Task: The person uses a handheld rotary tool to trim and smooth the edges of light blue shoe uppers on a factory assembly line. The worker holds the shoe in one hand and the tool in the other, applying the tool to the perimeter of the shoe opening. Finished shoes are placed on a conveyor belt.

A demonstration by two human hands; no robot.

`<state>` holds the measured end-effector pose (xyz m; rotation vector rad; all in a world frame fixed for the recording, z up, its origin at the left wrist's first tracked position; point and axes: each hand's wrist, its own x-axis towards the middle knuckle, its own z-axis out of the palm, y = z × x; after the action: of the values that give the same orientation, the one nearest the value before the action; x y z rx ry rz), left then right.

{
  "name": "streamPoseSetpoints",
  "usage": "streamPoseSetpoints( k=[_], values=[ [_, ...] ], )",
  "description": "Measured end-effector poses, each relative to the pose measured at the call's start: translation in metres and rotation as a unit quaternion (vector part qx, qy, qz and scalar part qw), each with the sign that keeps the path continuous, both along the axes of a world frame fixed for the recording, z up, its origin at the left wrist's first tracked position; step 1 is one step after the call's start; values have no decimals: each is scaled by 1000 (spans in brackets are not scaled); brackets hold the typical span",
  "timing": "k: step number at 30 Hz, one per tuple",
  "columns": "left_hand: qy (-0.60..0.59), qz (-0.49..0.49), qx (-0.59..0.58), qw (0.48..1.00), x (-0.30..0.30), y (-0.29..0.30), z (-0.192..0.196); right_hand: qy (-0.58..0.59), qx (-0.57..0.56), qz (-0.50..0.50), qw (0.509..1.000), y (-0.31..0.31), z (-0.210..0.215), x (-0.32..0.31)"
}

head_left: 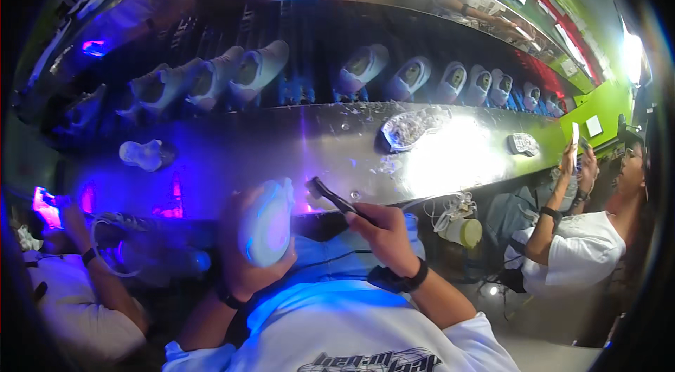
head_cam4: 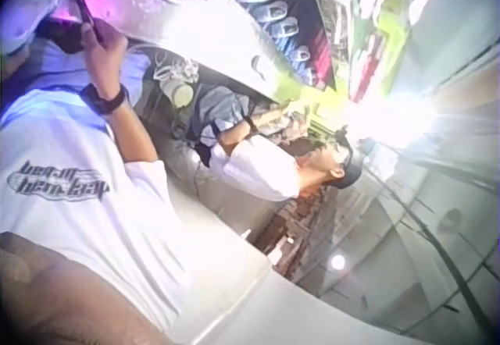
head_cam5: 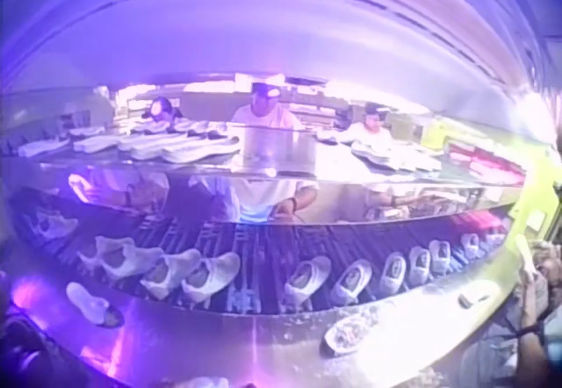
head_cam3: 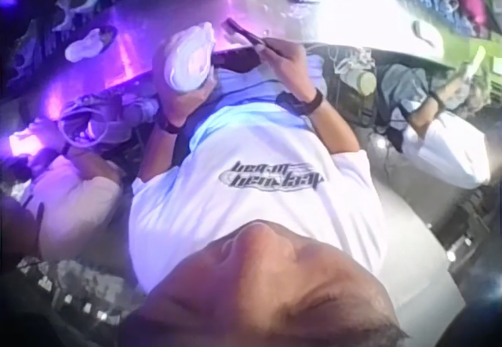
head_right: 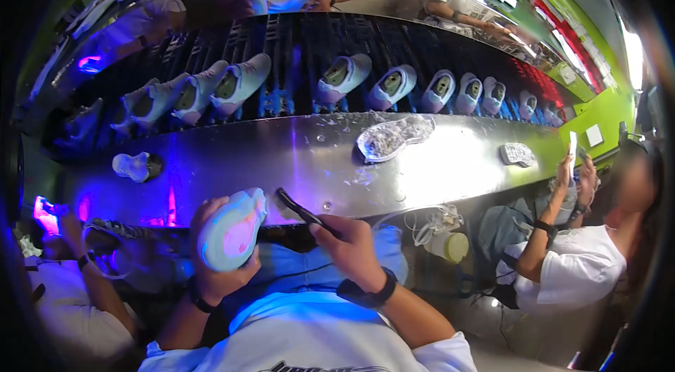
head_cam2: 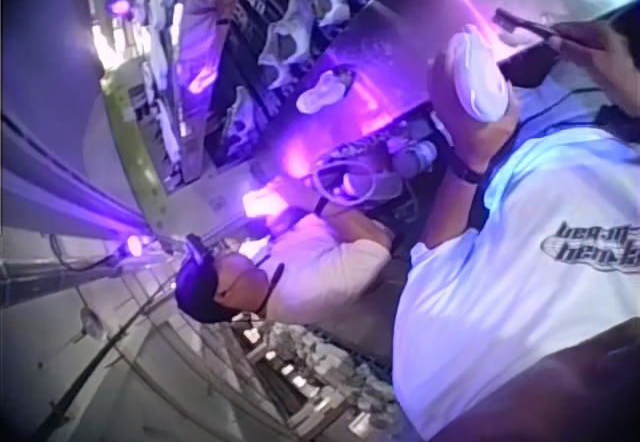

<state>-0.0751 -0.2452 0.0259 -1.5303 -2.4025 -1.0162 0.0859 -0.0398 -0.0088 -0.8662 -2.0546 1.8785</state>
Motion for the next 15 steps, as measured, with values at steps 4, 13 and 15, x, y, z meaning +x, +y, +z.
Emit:
streamPoseSetpoints(
  k=[4, 13, 15],
  values=[
    [12, -21, 51, 998, 14, -9, -18, 7, 34, -3, 999, -8, -25, -18],
    [31, 27, 42, 998, 32, -18, -24, -28, -1, 45, 999, -16, -29, -23],
    [21, 24, 55, 998, 34, -21, -28, -2, -8, 44, 999, -19, -30, -16]
  ],
)
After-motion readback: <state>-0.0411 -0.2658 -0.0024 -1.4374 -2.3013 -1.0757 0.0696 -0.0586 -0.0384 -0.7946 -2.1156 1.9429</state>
